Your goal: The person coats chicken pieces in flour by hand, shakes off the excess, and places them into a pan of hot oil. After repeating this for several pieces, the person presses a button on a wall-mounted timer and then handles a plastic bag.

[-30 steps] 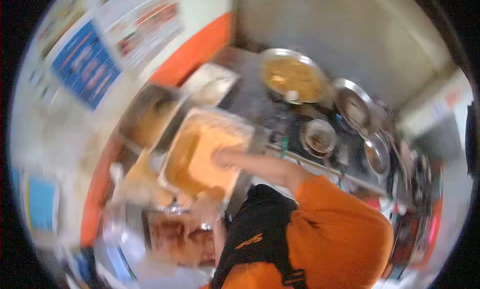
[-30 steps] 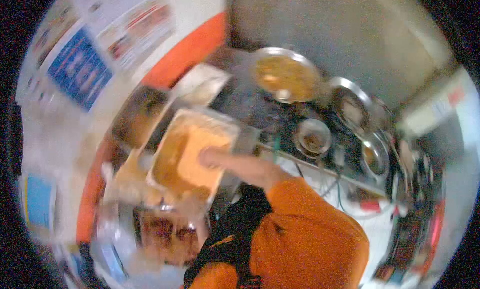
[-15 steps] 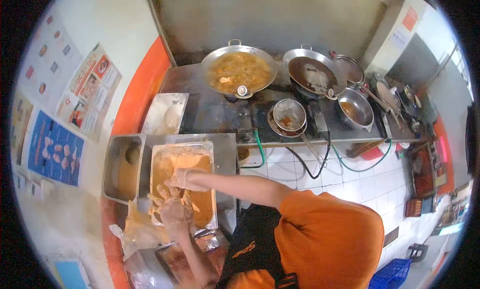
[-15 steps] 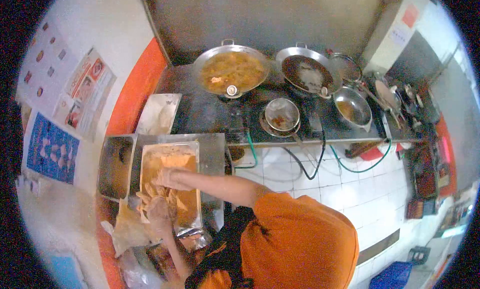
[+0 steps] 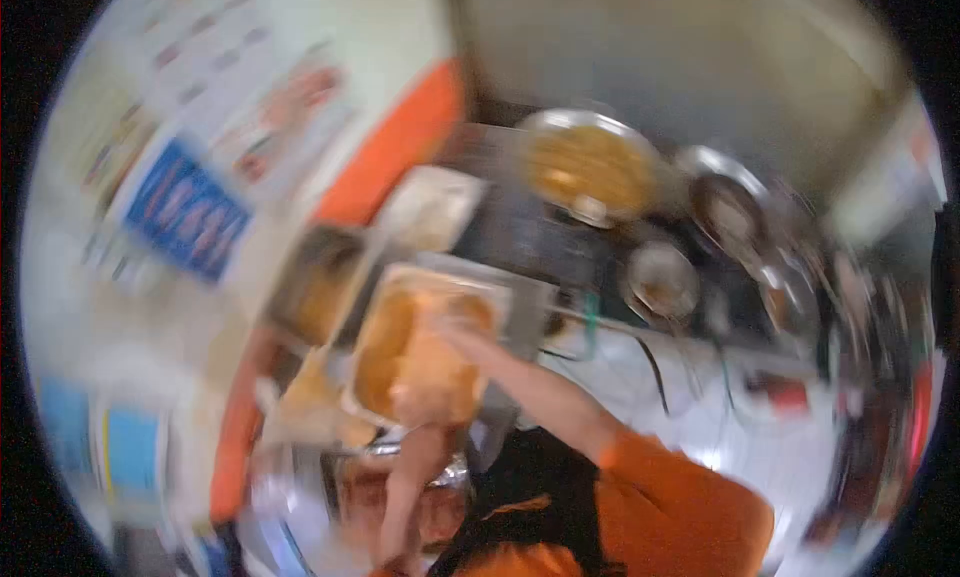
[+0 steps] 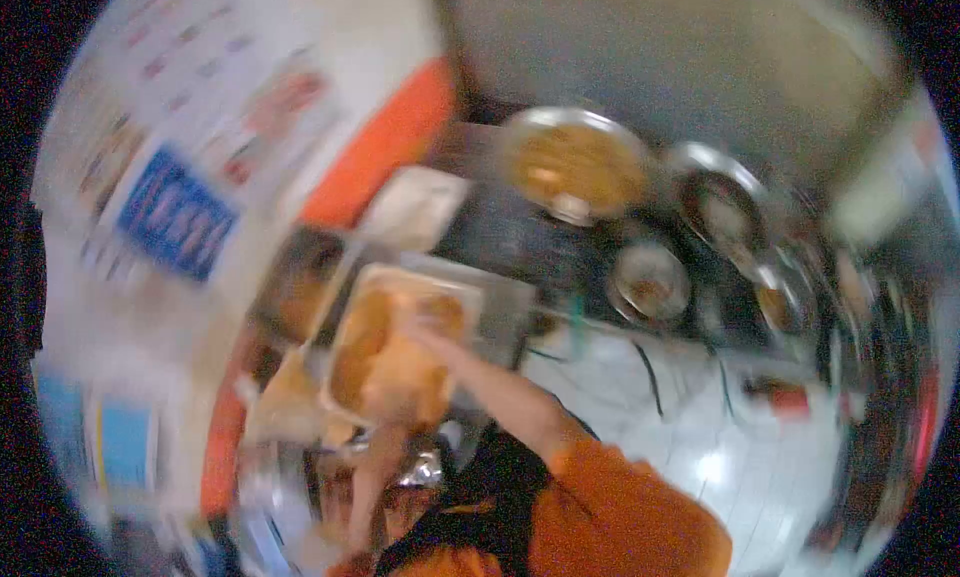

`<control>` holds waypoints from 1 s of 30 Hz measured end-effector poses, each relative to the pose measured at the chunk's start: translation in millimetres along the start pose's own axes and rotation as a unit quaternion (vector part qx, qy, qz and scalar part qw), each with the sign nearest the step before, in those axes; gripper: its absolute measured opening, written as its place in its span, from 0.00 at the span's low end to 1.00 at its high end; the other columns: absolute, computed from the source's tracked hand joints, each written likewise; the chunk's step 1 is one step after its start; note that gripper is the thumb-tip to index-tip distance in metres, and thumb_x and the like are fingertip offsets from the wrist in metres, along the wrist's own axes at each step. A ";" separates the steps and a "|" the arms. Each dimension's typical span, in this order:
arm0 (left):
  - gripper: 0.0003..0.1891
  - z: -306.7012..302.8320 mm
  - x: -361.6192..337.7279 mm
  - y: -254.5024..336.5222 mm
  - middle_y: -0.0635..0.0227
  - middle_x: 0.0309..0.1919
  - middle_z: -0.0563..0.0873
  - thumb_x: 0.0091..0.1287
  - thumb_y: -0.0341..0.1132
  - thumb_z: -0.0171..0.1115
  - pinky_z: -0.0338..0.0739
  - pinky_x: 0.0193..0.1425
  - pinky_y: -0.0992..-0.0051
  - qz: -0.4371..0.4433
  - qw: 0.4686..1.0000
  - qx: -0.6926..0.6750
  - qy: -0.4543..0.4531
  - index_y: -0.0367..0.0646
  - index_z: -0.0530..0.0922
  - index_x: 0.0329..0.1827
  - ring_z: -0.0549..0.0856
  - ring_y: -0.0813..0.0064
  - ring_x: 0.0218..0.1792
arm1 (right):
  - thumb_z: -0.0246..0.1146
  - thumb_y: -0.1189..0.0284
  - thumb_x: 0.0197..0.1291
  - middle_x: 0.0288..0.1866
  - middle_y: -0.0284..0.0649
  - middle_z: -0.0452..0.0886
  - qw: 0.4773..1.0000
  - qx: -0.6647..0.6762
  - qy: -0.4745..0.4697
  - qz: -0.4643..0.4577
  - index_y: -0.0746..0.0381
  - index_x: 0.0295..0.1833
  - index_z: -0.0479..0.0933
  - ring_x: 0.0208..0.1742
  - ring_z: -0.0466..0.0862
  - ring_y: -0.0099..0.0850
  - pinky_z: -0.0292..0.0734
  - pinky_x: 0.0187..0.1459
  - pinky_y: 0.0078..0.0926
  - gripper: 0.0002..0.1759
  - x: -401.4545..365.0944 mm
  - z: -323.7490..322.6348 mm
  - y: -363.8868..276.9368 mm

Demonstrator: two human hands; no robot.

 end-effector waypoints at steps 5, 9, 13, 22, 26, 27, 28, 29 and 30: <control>0.23 -11.1 -31.2 -5.4 0.45 0.48 0.90 0.75 0.33 0.57 0.85 0.50 0.56 0.082 0.995 -0.055 0.012 0.37 0.71 0.72 0.91 0.50 0.47 | 0.62 0.54 0.75 0.61 0.36 0.80 0.976 -0.206 0.044 0.052 0.52 0.80 0.67 0.40 0.79 0.28 0.81 0.46 0.33 0.33 -59.1 77.2 -109.2; 0.22 -112.8 -75.3 -10.2 0.50 0.41 0.91 0.77 0.36 0.60 0.86 0.50 0.60 0.146 0.917 -0.241 0.282 0.38 0.73 0.71 0.92 0.56 0.43 | 0.57 0.49 0.76 0.70 0.41 0.76 0.995 0.049 0.087 -0.009 0.52 0.84 0.60 0.54 0.83 0.33 0.82 0.56 0.40 0.38 -15.3 58.2 -59.4; 0.30 -88.1 -14.2 -17.6 0.53 0.68 0.79 0.80 0.39 0.61 0.75 0.72 0.61 0.129 0.831 -0.450 0.301 0.44 0.60 0.80 0.79 0.60 0.70 | 0.49 0.56 0.83 0.79 0.44 0.70 0.983 0.139 0.123 0.002 0.50 0.84 0.59 0.73 0.76 0.37 0.75 0.70 0.45 0.30 -62.3 110.5 -119.3; 0.59 -54.3 35.1 33.3 0.37 0.76 0.67 0.69 0.37 0.72 0.62 0.83 0.59 0.150 0.761 -0.457 0.435 0.39 0.29 0.86 0.71 0.49 0.77 | 0.48 0.54 0.83 0.76 0.44 0.71 0.987 -0.018 0.011 0.159 0.54 0.80 0.63 0.75 0.73 0.35 0.71 0.73 0.42 0.28 -62.3 99.5 -101.1; 0.59 -35.3 51.4 25.0 0.41 0.75 0.70 0.70 0.38 0.71 0.59 0.84 0.58 0.155 0.733 -0.534 0.393 0.38 0.29 0.86 0.69 0.53 0.78 | 0.48 0.54 0.83 0.76 0.43 0.71 0.989 -0.016 0.010 0.148 0.54 0.80 0.63 0.76 0.72 0.34 0.71 0.73 0.42 0.28 -64.5 92.2 -100.4; 0.57 -35.6 53.6 25.4 0.41 0.72 0.72 0.70 0.36 0.69 0.63 0.82 0.61 0.152 0.737 -0.525 0.397 0.32 0.30 0.85 0.72 0.53 0.77 | 0.48 0.54 0.83 0.76 0.43 0.71 0.990 -0.015 0.010 0.140 0.54 0.80 0.63 0.76 0.72 0.34 0.71 0.73 0.42 0.28 -66.2 90.3 -100.4; 0.57 -35.8 55.5 25.3 0.41 0.72 0.72 0.70 0.36 0.69 0.63 0.82 0.61 0.155 0.734 -0.527 0.399 0.32 0.30 0.85 0.72 0.53 0.77 | 0.48 0.53 0.83 0.76 0.42 0.71 0.991 -0.012 0.011 0.133 0.54 0.80 0.64 0.76 0.72 0.34 0.71 0.73 0.42 0.28 -68.1 88.4 -99.7; 0.56 -38.1 55.5 28.1 0.40 0.76 0.68 0.71 0.38 0.68 0.60 0.84 0.61 0.141 0.773 -0.480 0.391 0.32 0.30 0.85 0.68 0.52 0.79 | 0.48 0.53 0.83 0.76 0.42 0.71 0.992 -0.009 0.011 0.124 0.54 0.79 0.64 0.76 0.72 0.34 0.71 0.73 0.42 0.28 -67.5 86.9 -98.1; 0.56 -39.4 56.0 31.9 0.40 0.80 0.63 0.73 0.40 0.66 0.56 0.85 0.62 0.127 0.808 -0.431 0.381 0.31 0.30 0.86 0.64 0.52 0.82 | 0.48 0.53 0.83 0.76 0.42 0.71 0.994 -0.003 0.009 0.113 0.54 0.79 0.64 0.76 0.72 0.34 0.70 0.74 0.42 0.28 -66.4 85.7 -96.3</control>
Point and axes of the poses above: each hand's wrist, its own x-axis towards the middle knuckle, its own z-axis out of the palm, y = z × x, the point moved 6 cm from there along x, towards the middle knuckle
